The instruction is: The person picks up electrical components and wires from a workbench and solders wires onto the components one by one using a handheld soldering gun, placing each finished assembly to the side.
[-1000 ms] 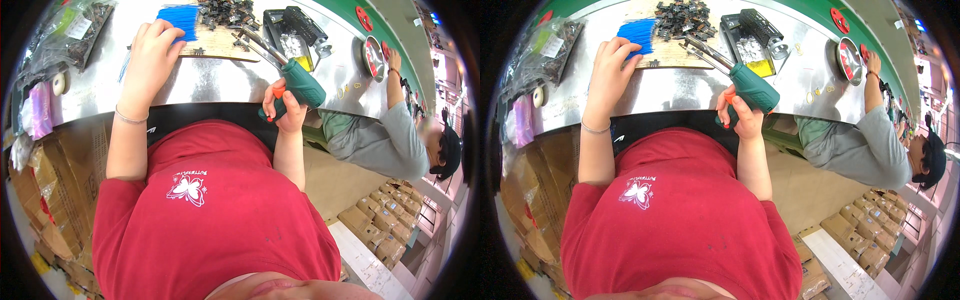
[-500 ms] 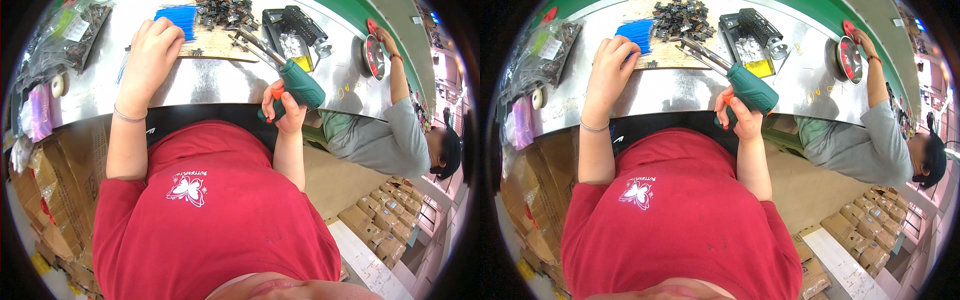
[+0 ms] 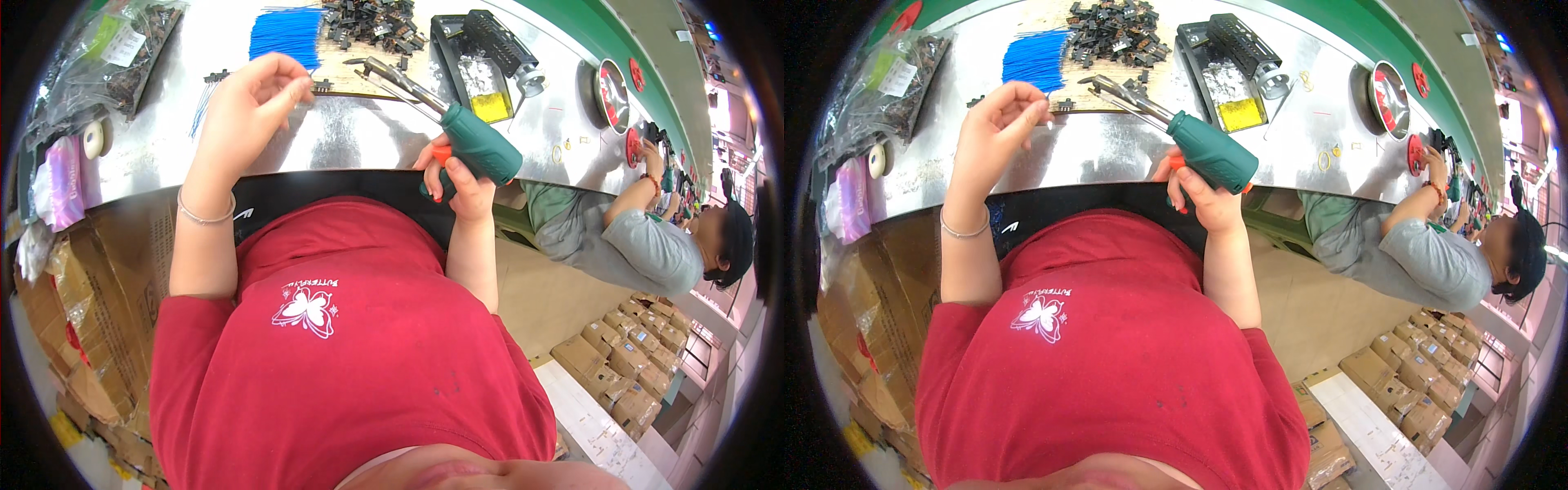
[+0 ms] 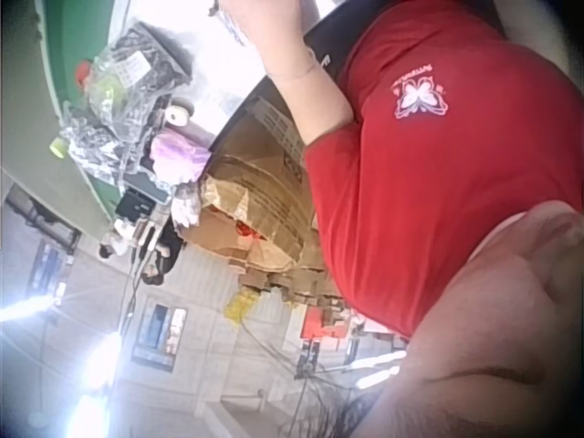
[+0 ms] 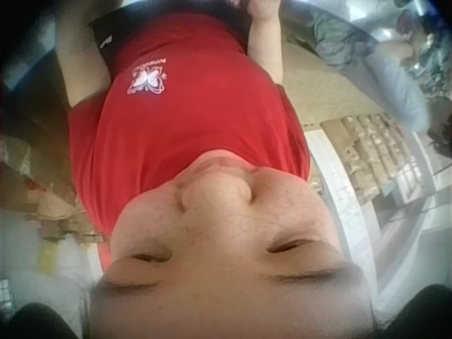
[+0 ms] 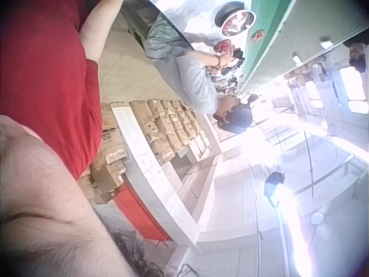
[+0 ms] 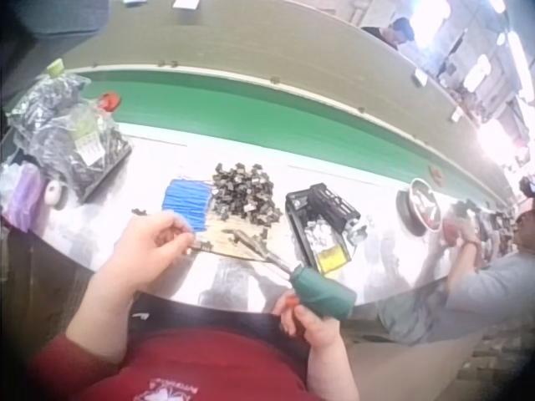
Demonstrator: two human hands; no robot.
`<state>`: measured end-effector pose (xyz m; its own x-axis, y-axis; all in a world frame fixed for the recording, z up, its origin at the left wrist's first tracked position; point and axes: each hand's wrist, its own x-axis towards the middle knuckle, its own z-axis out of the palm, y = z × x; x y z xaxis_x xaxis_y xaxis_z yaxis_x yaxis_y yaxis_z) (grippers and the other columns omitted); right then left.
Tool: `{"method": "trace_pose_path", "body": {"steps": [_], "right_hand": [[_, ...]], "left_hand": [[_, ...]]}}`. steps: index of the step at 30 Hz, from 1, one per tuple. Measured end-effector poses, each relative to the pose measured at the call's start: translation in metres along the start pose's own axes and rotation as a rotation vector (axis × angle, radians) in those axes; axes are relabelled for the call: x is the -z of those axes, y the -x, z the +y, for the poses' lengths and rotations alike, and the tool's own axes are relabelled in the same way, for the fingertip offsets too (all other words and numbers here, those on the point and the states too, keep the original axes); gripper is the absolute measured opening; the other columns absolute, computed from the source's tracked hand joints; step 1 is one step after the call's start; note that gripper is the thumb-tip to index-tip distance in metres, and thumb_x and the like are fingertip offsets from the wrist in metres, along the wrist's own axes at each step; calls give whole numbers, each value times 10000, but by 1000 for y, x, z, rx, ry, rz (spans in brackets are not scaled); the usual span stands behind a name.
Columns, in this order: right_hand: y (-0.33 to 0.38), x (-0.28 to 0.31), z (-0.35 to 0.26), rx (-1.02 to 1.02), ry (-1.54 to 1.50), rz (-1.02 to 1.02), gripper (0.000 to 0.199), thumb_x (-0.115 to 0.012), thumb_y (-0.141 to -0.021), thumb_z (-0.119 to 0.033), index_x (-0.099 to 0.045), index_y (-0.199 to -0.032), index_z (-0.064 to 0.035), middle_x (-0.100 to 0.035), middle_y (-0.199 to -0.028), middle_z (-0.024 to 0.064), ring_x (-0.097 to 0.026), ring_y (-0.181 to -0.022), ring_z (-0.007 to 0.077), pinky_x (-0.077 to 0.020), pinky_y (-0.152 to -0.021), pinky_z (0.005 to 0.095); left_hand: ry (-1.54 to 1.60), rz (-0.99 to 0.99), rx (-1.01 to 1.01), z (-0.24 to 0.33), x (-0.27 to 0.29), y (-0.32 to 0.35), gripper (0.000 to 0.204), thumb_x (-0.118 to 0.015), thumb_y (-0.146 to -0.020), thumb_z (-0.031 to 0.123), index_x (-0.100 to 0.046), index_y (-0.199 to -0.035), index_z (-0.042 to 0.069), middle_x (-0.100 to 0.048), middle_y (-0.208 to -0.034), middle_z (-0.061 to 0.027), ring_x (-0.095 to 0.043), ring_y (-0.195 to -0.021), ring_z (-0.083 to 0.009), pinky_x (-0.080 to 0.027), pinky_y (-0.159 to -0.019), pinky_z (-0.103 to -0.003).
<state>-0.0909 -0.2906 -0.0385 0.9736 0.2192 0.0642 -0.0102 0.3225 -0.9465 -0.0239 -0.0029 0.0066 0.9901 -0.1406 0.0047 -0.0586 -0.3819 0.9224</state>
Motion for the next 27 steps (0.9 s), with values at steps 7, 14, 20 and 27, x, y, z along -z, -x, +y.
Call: {"method": "trace_pose_path", "body": {"steps": [7,14,20,27], "right_hand": [[1,-4,-2,-63,66,-37,352,-618,-889,-162,-534,-1168,36,-632,-839,235,-487,-436,135,-417,-464,246],[1,-3,0,-95,93,-56,308,-624,-891,-145,-561,-1147,13,-632,-850,224,-484,-448,122,-418,-491,233],[1,-4,-4,-111,135,-105,335,-615,-899,-122,-547,-1209,-11,-625,-853,202,-471,-457,109,-406,-484,228],[0,-7,-9,-188,146,-59,194,-586,-883,-46,-590,-1076,-21,-631,-769,44,-504,-515,70,-419,-474,223]], "left_hand": [[390,-155,282,-13,-13,11,133,-600,-930,173,-611,-900,44,-634,-715,-10,-426,-488,-4,-310,-450,-158],[348,-134,314,-20,-17,7,152,-600,-927,182,-584,-835,62,-613,-658,3,-423,-480,-5,-300,-443,-163],[325,-128,290,-19,-18,8,150,-598,-919,185,-581,-827,67,-600,-629,11,-428,-475,-7,-303,-440,-167],[323,-126,282,-21,-19,8,148,-598,-917,181,-576,-820,72,-595,-625,15,-434,-475,-9,-309,-441,-169]]}}
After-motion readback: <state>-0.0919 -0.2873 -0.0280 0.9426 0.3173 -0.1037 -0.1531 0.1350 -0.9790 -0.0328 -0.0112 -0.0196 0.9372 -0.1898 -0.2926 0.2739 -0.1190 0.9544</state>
